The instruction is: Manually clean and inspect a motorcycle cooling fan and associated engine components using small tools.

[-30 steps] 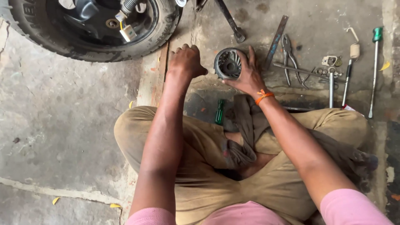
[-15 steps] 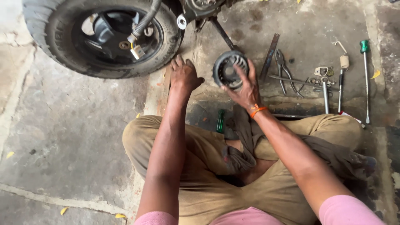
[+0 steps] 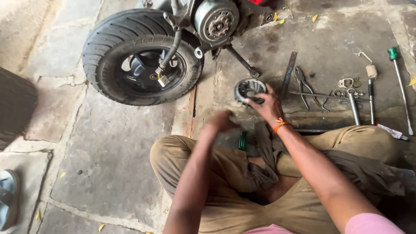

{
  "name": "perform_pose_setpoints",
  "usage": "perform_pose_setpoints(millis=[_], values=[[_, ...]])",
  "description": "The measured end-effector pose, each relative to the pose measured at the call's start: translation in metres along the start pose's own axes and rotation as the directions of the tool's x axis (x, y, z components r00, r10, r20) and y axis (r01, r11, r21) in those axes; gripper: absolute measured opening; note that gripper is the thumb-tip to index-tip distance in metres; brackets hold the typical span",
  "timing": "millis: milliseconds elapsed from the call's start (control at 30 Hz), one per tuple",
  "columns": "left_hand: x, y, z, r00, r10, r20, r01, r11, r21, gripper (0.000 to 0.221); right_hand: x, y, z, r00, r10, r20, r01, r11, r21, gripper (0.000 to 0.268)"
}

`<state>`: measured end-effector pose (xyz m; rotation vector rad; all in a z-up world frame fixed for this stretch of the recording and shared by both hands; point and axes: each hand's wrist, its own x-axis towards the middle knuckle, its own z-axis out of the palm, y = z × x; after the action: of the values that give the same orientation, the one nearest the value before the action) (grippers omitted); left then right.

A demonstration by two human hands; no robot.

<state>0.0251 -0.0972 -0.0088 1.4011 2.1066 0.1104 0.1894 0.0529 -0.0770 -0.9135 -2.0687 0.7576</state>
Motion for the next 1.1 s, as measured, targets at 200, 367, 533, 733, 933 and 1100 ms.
perform_pose_setpoints(millis=[200, 367, 533, 733, 933, 1100], values=[[-0.018, 0.075, 0.101, 0.796, 0.537, 0.279, -0.554, 0.832, -0.021, 0.063, 0.010, 0.075, 0.008, 0.989, 0.049, 0.138, -0.006, 0.954, -0.298, 0.048], [0.001, 0.070, 0.116, 0.886, 0.449, 0.116, -0.463, 0.870, 0.168, 0.042, 0.021, 0.035, -0.046, 0.989, 0.067, 0.133, -0.035, 0.974, -0.226, 0.050], [-0.026, 0.059, 0.016, 0.744, 0.646, -0.170, -0.640, 0.618, -0.456, 0.023, 0.020, -0.028, -0.100, 0.838, 0.345, 0.423, -0.274, 0.936, -0.221, 0.060], [-0.078, 0.027, -0.106, 0.751, 0.055, -0.658, -0.634, -0.219, -0.742, 0.015, -0.029, -0.105, -0.169, 0.677, -0.245, 0.694, -0.215, 0.836, 0.504, 0.079], [-0.158, 0.078, -0.186, 0.643, -0.577, -0.503, -0.614, 0.004, -0.789, 0.036, -0.028, -0.097, -0.178, 0.598, -0.170, 0.784, -0.095, 0.955, 0.279, 0.051], [-0.110, 0.094, -0.142, 0.721, -0.398, -0.567, -0.584, 0.090, -0.806, 0.056, -0.002, -0.220, -0.148, 0.961, -0.194, 0.195, -0.142, 0.256, 0.956, 0.061]])
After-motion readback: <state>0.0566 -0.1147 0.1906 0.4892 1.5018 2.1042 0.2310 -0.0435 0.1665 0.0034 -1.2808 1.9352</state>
